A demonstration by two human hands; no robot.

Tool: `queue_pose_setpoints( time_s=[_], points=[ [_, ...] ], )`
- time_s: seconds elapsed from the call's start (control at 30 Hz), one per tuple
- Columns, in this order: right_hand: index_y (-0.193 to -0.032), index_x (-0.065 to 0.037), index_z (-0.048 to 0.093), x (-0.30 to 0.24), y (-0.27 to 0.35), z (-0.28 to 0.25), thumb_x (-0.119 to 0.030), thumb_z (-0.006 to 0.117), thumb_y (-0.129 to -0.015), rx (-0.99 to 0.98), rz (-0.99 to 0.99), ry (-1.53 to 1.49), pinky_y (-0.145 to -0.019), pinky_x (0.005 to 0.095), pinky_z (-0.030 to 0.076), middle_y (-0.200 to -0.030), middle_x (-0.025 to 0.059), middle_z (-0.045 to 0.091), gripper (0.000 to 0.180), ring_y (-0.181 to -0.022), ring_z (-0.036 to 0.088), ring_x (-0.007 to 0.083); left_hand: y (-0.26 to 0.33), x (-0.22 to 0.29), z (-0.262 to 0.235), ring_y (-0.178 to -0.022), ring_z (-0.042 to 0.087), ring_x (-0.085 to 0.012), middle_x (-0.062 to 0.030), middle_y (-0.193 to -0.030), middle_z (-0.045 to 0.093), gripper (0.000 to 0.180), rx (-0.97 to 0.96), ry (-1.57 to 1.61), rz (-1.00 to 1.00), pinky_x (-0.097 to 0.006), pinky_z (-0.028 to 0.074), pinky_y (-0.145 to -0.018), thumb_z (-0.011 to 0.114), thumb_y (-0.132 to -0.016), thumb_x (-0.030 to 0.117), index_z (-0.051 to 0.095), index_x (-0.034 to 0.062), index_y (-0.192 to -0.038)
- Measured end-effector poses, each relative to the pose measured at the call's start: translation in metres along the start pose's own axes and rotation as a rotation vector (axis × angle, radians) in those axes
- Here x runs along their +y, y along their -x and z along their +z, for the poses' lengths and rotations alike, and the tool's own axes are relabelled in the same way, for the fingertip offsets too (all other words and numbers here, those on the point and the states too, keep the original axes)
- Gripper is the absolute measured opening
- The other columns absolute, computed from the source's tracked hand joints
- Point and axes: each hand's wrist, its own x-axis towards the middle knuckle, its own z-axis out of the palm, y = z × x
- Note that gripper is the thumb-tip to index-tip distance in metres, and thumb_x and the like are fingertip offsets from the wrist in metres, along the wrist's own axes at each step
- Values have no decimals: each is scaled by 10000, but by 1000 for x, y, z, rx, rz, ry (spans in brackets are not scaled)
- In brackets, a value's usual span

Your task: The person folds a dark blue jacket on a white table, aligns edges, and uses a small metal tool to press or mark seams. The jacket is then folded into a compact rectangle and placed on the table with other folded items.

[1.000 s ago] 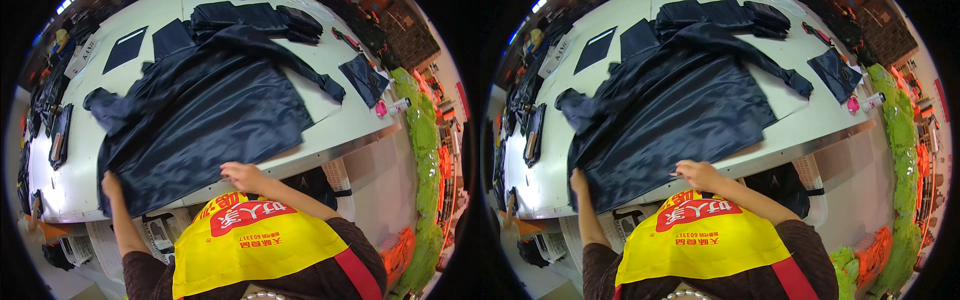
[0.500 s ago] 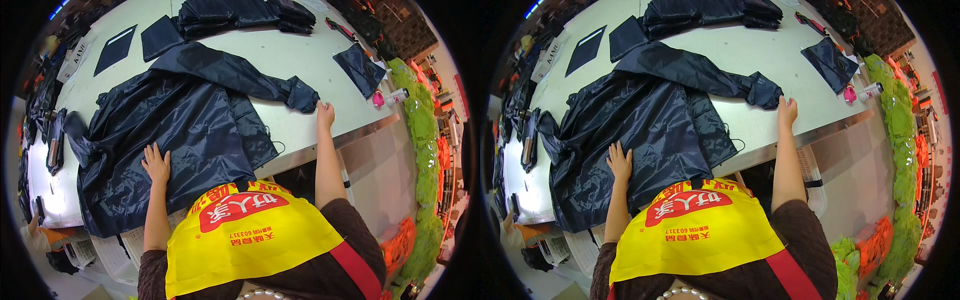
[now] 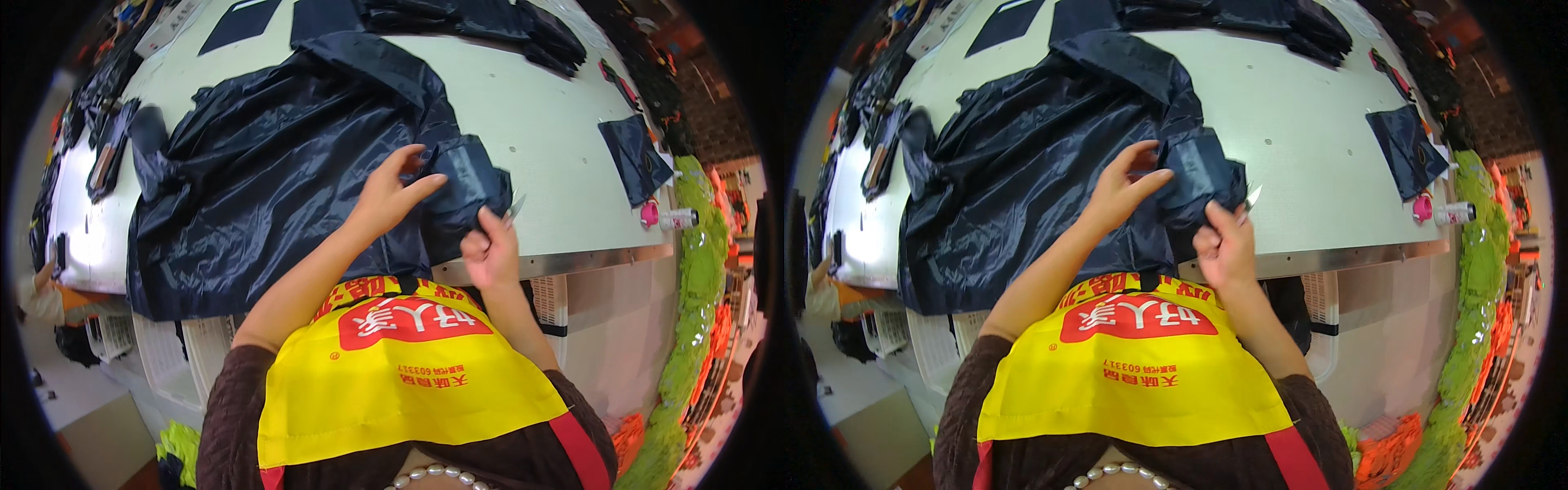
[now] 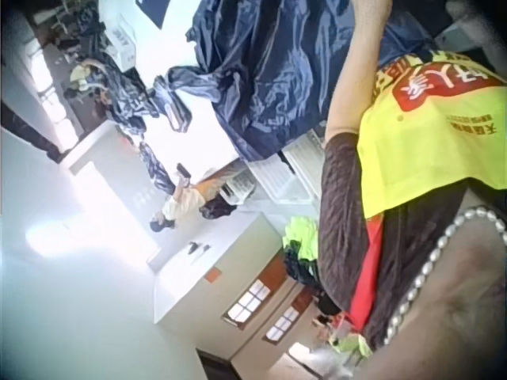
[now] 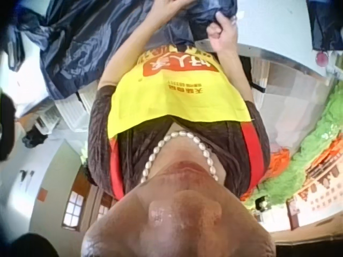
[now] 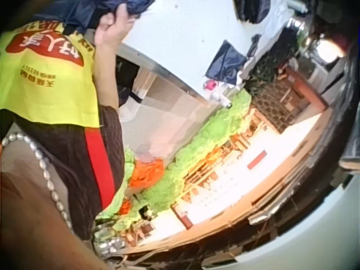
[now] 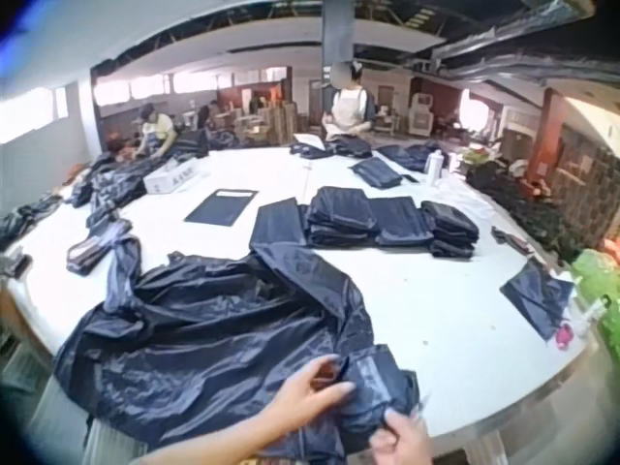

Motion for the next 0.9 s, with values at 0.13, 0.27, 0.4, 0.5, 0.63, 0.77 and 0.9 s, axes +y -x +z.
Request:
queue_pose_setpoints(
  time_s=[0.13, 0.27, 0.4, 0.5, 0.63, 0.77, 0.9],
  points=[
    [-937, -116, 487, 17, 29, -17, -92, 570, -879, -75, 155, 261, -418, 185, 257, -658, -45, 440, 104, -480, 352, 46, 3, -18, -9, -858, 584, -82, -17, -930, 638, 276, -166, 351, -117, -208, 450, -771, 622, -874, 206, 609, -2, -1056],
    [-854, -44, 622, -8, 37, -65, -139, 612, -854, 47, -167, 772, -409, 191, 278, -619, -50, 495, 95, -465, 373, 25, 25, -3, -32, -811, 556, -32, 32, -884, 628, 199, -237, 552, -225, -174, 437, -750, 577, -905, 175, 631, 13, -1007],
    [-935, -18, 643, -39, 19, -32, -90, 642, -831, -32, -403, 961, -486, 167, 310, -695, -47, 522, 127, -555, 416, 11, 39, 12, -45, -833, 566, -52, 32, -865, 630, 204, -303, 461, -247, -182, 414, -796, 556, -925, 232, 654, 66, -993],
    [-1014, 9, 635, -29, 9, 25, -58, 662, -816, -269, -357, 961, -581, 154, 373, -778, -25, 553, 211, -663, 464, 12, 46, 8, -50, -807, 556, -53, 27, -846, 624, 225, -305, 443, -233, -190, 413, -767, 554, -926, 273, 663, 78, -953],
    [-1011, 31, 636, 10, -3, 45, -109, 710, -797, -352, -308, 1003, -634, 161, 439, -813, 15, 597, 267, -693, 529, 51, 53, 11, -57, -777, 539, -55, 21, -818, 614, 268, -279, 387, -262, -206, 412, -729, 543, -926, 313, 668, 77, -903],
    [-972, 17, 648, 20, -1, 54, -126, 716, -791, -278, -342, 1109, -643, 194, 460, -835, 58, 634, 240, -692, 568, 100, 64, 20, -54, -724, 542, -55, 11, -782, 627, 283, -174, 269, -190, -205, 433, -653, 529, -920, 239, 643, -19, -904],
    [-951, -12, 654, 22, 3, 61, -96, 735, -749, -290, -673, 1338, -634, 234, 483, -848, 92, 640, 233, -686, 603, 174, 64, 26, -55, -696, 559, -74, -31, -744, 641, 269, -121, 107, -125, -219, 439, -620, 538, -904, 207, 643, -41, -908]
  ],
)
